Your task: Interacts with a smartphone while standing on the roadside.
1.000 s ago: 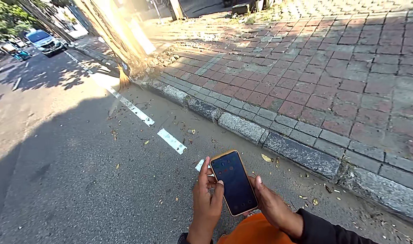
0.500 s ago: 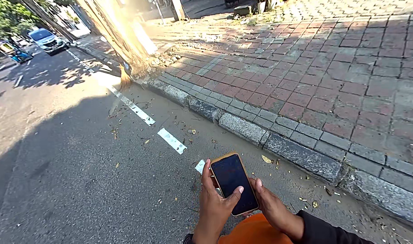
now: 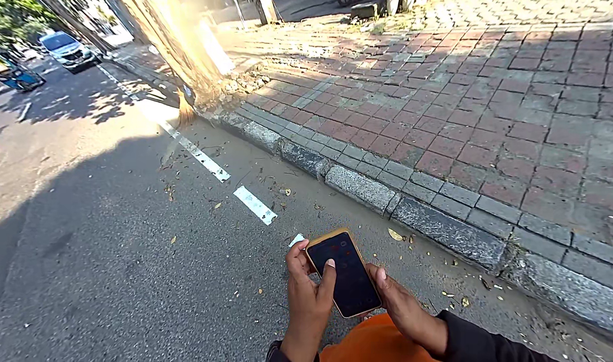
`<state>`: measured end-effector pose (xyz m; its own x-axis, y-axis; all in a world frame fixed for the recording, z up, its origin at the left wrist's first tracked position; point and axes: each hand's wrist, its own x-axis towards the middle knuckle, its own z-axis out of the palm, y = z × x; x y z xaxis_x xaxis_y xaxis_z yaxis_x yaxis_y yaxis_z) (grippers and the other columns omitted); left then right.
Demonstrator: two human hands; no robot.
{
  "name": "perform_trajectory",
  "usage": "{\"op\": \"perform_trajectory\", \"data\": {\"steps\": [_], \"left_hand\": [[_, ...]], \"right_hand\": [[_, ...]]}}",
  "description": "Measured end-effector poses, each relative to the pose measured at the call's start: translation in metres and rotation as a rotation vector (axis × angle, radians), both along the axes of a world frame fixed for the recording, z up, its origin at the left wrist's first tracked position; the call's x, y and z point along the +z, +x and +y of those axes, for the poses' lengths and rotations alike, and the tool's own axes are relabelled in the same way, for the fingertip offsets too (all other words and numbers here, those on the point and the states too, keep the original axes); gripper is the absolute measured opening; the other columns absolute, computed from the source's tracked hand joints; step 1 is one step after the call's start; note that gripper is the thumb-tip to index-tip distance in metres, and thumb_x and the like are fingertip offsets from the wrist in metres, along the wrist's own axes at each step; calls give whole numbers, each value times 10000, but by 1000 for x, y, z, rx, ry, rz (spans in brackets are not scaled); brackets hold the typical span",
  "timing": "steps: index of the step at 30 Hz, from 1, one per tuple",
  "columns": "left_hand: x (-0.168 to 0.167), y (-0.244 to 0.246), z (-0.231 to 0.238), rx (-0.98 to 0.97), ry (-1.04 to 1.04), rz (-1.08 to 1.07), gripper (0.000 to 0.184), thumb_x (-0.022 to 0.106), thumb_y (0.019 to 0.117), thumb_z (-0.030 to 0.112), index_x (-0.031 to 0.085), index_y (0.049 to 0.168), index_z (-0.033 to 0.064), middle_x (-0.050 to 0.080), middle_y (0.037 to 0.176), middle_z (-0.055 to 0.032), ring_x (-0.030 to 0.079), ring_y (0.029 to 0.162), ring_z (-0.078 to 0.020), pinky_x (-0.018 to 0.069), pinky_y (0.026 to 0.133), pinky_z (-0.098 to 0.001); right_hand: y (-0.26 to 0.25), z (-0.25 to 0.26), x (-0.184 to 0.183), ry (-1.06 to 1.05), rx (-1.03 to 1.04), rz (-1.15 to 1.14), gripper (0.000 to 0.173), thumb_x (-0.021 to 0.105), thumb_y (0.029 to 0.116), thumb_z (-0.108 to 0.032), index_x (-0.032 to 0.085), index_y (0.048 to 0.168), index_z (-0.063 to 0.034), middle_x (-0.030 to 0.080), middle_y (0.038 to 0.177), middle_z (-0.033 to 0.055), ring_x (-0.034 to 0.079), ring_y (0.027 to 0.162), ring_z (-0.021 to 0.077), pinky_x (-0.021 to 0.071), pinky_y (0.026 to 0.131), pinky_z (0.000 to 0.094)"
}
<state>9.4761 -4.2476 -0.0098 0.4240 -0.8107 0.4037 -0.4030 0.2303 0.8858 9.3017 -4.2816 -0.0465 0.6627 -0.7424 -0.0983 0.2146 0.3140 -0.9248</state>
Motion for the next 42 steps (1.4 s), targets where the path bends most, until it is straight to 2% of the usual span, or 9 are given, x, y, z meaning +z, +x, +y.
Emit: {"op": "perform_trajectory", "data": {"steps": [4,6,10,13,18,26,35,42], "left_hand": [[-3,8,4,-97,-50,9,490,471,1001,200,346,1357,-113,637,993,12,662,950,4,573,862,-211],[-3,11,5,-124,-50,11,492,421,1035,251,357,1360,-114,652,986,17,663,951,-3,569,861,-213],[-1,13,7,-137,-28,1,493,369,1031,207,365,1379,-143,636,958,6,648,906,-5,556,819,-213],[0,15,8,-128,-16,-6,501,362,1017,180,372,1385,-160,630,942,7,633,879,3,544,806,-206],[-2,19,10,-136,-4,12,519,339,1021,183,369,1402,-167,651,971,-16,649,917,-26,559,830,-239],[-5,20,12,-133,0,42,513,337,1018,171,367,1409,-160,643,962,-3,653,909,-28,566,817,-241],[-5,15,10,-145,12,76,548,335,1051,251,349,1418,-156,639,991,12,646,926,-17,558,808,-223],[-5,11,10,-149,15,79,545,331,1051,246,341,1419,-156,642,1002,10,647,939,-16,556,814,-219]], "right_hand": [[1,-1,0,50,15,-21,788,353,991,-761,532,1332,-74,722,1172,35,729,1032,152,642,795,333],[1,-1,-1,88,22,-27,779,334,1000,-750,536,1343,-81,731,1181,41,738,1034,169,650,769,344],[2,-1,1,111,26,-16,774,302,1013,-733,523,1363,-79,732,1194,52,745,1022,180,651,745,343],[3,-1,3,104,21,6,790,296,1004,-749,518,1353,-76,730,1170,45,744,995,176,649,742,346],[4,0,2,104,26,14,808,297,996,-764,518,1354,-74,729,1171,55,746,990,187,650,728,351],[5,1,2,89,37,-1,811,309,989,-776,521,1340,-77,733,1159,51,753,971,188,656,711,349],[1,0,2,109,26,25,775,287,1014,-736,517,1349,-76,730,1161,52,751,965,183,652,710,337],[-3,0,2,108,23,22,776,283,1014,-738,528,1340,-78,735,1145,53,754,945,184,652,702,339]]}}
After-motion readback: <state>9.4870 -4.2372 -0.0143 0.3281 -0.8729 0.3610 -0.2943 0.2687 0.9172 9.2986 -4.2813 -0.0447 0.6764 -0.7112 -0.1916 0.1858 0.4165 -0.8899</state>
